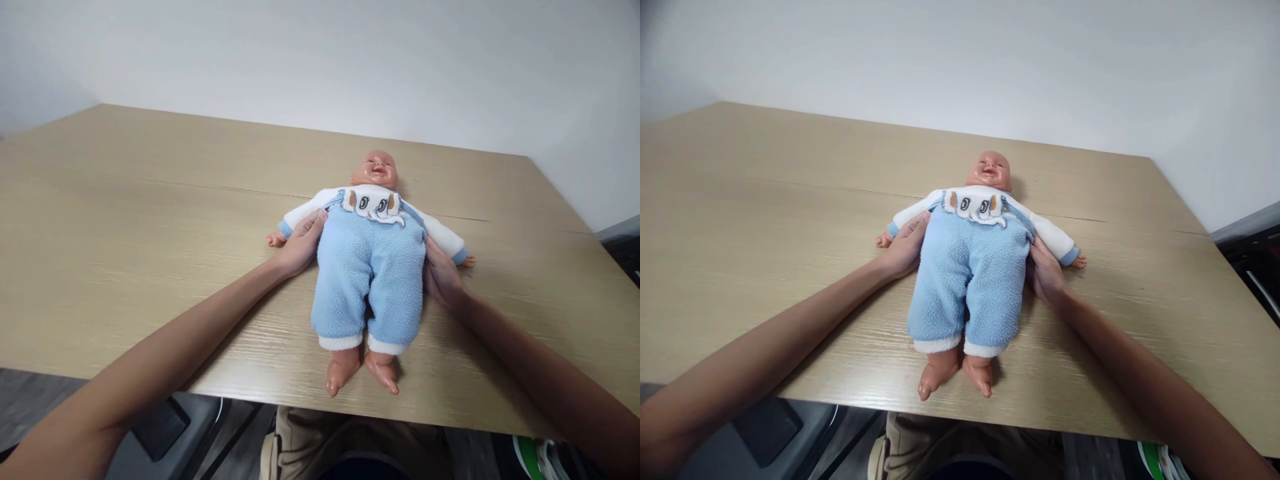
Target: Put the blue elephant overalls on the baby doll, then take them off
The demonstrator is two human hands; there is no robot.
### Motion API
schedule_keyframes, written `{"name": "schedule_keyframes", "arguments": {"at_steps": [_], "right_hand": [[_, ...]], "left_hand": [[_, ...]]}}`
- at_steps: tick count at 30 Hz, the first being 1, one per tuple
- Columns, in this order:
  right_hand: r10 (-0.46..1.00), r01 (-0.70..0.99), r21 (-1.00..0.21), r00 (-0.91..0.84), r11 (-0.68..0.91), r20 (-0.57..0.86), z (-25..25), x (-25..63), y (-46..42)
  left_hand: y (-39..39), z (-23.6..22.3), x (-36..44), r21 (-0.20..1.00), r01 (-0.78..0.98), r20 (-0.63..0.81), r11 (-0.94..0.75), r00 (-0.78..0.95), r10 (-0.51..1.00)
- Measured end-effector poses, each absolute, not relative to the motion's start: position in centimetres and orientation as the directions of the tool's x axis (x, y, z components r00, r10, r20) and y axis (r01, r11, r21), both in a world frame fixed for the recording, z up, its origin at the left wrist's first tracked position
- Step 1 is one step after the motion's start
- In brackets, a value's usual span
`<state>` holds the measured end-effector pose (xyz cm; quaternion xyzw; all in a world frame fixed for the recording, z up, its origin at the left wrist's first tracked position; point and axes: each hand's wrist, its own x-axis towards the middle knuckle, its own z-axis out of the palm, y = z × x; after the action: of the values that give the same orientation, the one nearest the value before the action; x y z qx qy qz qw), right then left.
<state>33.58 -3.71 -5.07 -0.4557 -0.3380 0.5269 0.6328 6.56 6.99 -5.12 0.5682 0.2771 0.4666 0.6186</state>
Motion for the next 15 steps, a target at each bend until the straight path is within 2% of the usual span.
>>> {"name": "schedule_keyframes", "arguments": {"at_steps": [4, 9, 12, 15], "right_hand": [[0.976, -0.361, -0.932, 0.211, 0.021, -0.060, -5.4, 33.7, -3.6], [0.974, -0.349, -0.936, 0.222, 0.044, -0.037, -5.1, 33.7, -3.8], [0.975, -0.342, -0.938, 0.222, 0.050, -0.028, -5.0, 33.7, -3.9], [0.978, -0.336, -0.942, 0.203, 0.020, -0.052, -4.9, 33.7, -3.9]], "left_hand": [[7.1, -5.3, 6.0, 0.979, -0.132, 0.200, -0.159, 0.416, 0.887], [6.6, -3.8, 5.1, 0.930, 0.163, 0.224, -0.329, 0.457, 0.861], [6.3, -3.3, 4.6, 0.910, 0.295, 0.129, -0.293, 0.470, 0.873], [6.3, -3.7, 4.5, 0.905, 0.377, 0.025, -0.195, 0.411, 0.911]]}}
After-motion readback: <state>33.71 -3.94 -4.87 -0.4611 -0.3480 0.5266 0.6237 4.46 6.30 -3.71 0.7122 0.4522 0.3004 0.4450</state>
